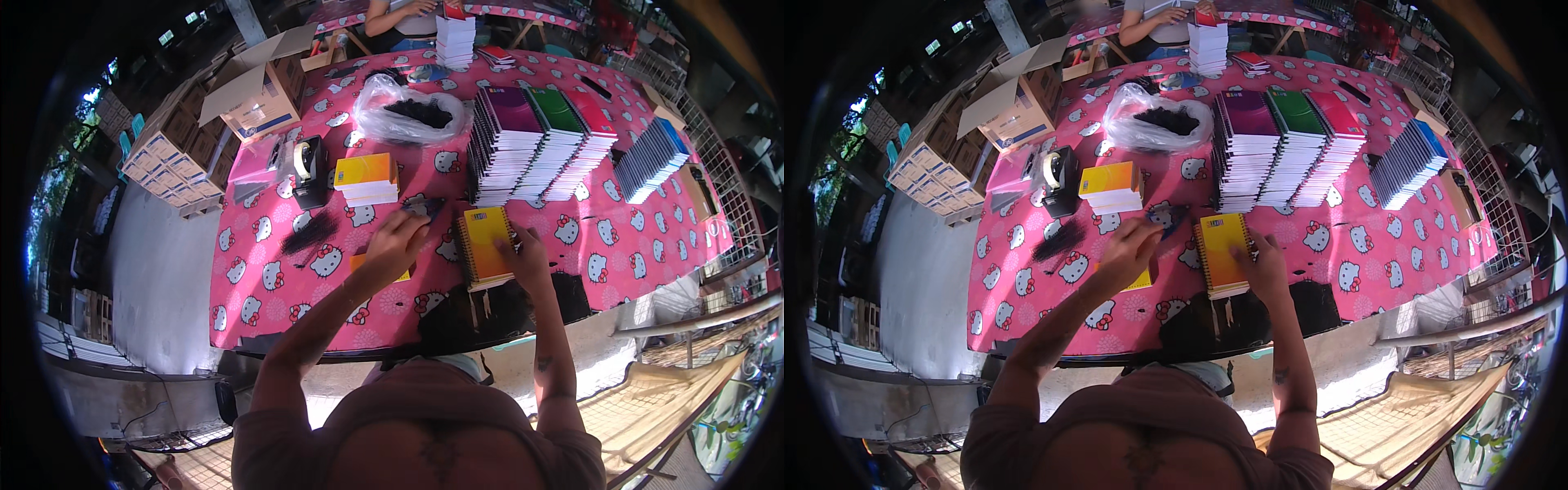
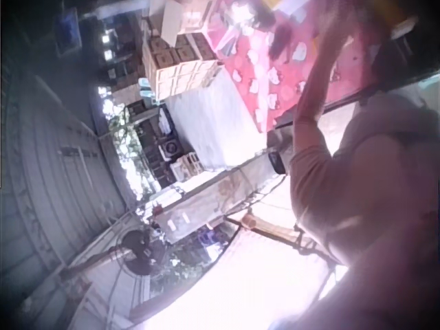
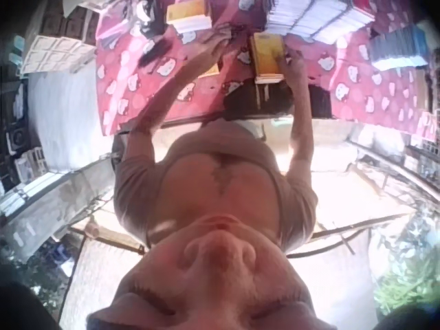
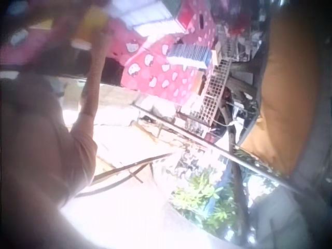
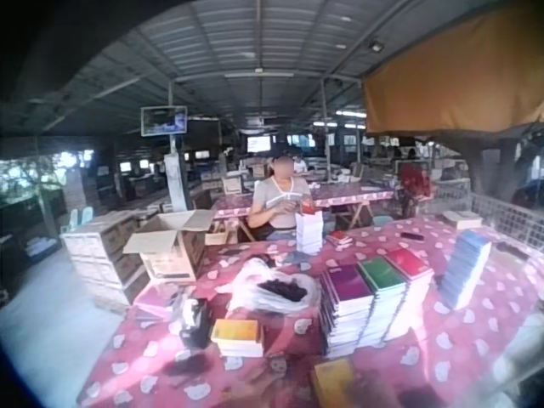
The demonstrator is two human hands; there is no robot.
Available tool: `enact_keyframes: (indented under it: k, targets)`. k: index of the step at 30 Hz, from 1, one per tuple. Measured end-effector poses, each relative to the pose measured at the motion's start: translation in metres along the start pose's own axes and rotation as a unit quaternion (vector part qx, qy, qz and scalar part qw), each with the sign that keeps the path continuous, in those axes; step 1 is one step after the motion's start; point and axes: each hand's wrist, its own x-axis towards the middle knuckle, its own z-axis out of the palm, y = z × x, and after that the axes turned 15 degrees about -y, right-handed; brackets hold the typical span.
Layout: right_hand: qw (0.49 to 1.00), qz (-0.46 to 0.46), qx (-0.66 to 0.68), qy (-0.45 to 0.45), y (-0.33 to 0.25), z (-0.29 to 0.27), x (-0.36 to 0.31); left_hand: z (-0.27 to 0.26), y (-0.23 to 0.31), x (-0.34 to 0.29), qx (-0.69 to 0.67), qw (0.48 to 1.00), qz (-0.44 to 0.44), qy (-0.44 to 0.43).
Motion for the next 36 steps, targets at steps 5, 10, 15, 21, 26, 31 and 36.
enact_keyframes:
  k: [5, 10, 15, 21, 26, 31, 36]
  targets:
    - [0.995, 0.002, -0.080, 0.054, -0.020, -0.003, -0.008, 0.000, -0.055, -0.134, 0.186, 0.968, 0.011, -0.167]
    - [0.979, -0.182, -0.033, 0.089, -0.087, 0.021, -0.013, 0.007, -0.070, -0.162, 0.244, 0.954, 0.038, -0.170]
    - [0.968, -0.233, 0.071, -0.056, -0.116, 0.116, -0.007, -0.019, -0.049, -0.139, 0.128, 0.988, -0.015, -0.090]
    - [0.951, -0.148, 0.194, -0.189, -0.042, 0.201, 0.016, -0.029, -0.055, -0.126, 0.071, 0.994, 0.050, -0.059]
    - [0.933, -0.065, 0.342, -0.089, -0.059, 0.215, 0.017, -0.060, -0.149, -0.151, 0.146, 0.953, -0.264, -0.013]
    - [0.952, -0.185, 0.240, -0.047, -0.054, 0.235, 0.038, -0.042, -0.194, -0.171, 0.222, 0.954, -0.201, 0.000]
    - [0.940, -0.163, 0.290, -0.072, -0.058, 0.234, 0.038, -0.068, -0.147, -0.149, 0.072, 0.972, -0.220, 0.039]
